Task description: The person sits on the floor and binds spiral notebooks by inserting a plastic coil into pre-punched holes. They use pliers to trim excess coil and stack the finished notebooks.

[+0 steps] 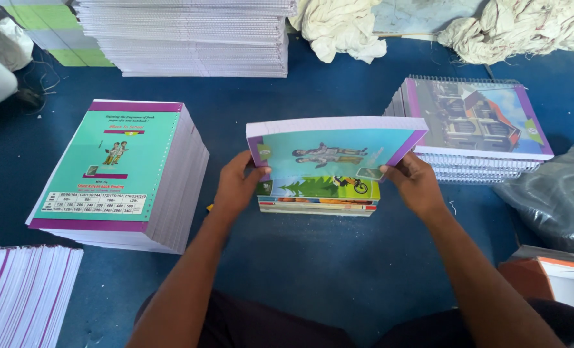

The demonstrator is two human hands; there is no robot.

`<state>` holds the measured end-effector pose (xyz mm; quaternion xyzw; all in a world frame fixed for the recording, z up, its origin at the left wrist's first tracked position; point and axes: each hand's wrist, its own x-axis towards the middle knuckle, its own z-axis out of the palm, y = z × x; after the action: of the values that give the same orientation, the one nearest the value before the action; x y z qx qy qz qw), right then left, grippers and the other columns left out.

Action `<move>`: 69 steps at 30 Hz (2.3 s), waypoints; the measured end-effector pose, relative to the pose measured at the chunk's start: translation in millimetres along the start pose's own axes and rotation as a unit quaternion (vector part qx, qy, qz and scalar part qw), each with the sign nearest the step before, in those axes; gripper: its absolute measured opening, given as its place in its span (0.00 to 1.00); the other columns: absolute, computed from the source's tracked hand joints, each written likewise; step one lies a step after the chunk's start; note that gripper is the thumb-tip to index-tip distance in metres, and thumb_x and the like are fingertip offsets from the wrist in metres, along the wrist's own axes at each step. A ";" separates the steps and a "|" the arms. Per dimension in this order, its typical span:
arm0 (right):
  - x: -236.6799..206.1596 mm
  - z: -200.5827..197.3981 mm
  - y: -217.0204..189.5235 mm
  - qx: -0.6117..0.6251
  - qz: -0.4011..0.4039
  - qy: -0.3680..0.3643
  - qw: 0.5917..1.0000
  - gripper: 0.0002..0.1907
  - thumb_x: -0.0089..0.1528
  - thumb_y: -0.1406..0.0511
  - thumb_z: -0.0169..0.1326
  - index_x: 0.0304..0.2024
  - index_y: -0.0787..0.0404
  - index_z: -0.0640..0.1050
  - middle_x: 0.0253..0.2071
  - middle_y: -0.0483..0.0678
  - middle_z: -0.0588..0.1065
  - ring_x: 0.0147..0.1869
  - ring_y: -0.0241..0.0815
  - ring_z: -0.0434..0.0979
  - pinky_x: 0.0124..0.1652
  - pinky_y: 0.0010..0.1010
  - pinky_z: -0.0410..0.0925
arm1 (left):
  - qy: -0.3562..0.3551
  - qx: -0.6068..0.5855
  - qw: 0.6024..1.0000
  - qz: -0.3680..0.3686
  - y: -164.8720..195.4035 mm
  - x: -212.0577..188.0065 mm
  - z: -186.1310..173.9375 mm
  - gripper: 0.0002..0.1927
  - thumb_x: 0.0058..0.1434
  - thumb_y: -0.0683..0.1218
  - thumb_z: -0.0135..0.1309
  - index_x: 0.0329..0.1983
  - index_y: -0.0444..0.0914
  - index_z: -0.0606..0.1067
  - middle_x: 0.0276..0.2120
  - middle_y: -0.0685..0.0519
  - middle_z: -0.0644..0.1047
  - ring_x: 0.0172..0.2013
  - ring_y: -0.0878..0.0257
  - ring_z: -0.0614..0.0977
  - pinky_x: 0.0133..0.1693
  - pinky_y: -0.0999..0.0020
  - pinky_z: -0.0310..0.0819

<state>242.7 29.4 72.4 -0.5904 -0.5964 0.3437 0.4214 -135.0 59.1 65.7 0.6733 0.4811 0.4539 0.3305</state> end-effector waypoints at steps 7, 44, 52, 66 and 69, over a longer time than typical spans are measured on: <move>10.8 -13.8 -6.3 0.009 -0.011 -0.048 0.999 0.16 0.64 0.68 0.57 0.55 0.63 0.78 0.45 0.47 0.80 0.50 0.37 0.79 0.52 0.32 0.73 | -0.064 -0.020 0.997 -0.046 10.8 14.9 -14.3 0.16 0.59 0.46 0.61 0.47 0.32 0.79 0.37 0.47 0.84 0.39 0.62 0.85 0.43 0.68 0.77; 7.2 -16.1 17.6 0.026 0.248 -0.093 0.964 0.25 0.62 0.60 0.58 0.56 0.72 0.78 0.44 0.59 0.81 0.45 0.51 0.83 0.48 0.42 0.75 | -0.125 0.000 0.946 -0.298 11.1 11.3 5.0 0.20 0.57 0.49 0.61 0.44 0.28 0.81 0.33 0.42 0.85 0.30 0.57 0.87 0.32 0.67 0.80; -2.1 -11.0 25.9 0.020 0.240 -0.069 0.968 0.24 0.64 0.59 0.57 0.55 0.72 0.79 0.41 0.57 0.80 0.41 0.46 0.79 0.44 0.37 0.73 | -0.083 0.058 0.944 -0.314 21.1 9.5 11.1 0.17 0.57 0.48 0.63 0.39 0.28 0.82 0.31 0.41 0.85 0.29 0.57 0.87 0.32 0.66 0.82; -4.1 -7.8 22.4 0.045 0.240 -0.060 0.968 0.24 0.63 0.59 0.57 0.56 0.70 0.78 0.42 0.56 0.80 0.43 0.45 0.79 0.47 0.37 0.72 | -0.012 0.195 0.953 -0.230 19.7 -10.6 27.6 0.20 0.59 0.54 0.62 0.46 0.35 0.82 0.47 0.41 0.73 0.42 0.51 0.81 0.47 0.59 0.75; -4.0 -7.6 21.9 0.041 0.240 -0.064 0.968 0.24 0.63 0.59 0.56 0.56 0.69 0.78 0.43 0.56 0.81 0.43 0.45 0.80 0.47 0.37 0.72 | -0.005 0.187 0.956 -0.226 21.9 -12.4 27.2 0.20 0.59 0.54 0.62 0.47 0.35 0.82 0.46 0.41 0.74 0.42 0.52 0.81 0.46 0.60 0.76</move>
<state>258.5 26.2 55.2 -0.6755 -0.4482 0.4958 0.3116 -103.6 40.2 71.4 0.5991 0.6950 0.2660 0.2955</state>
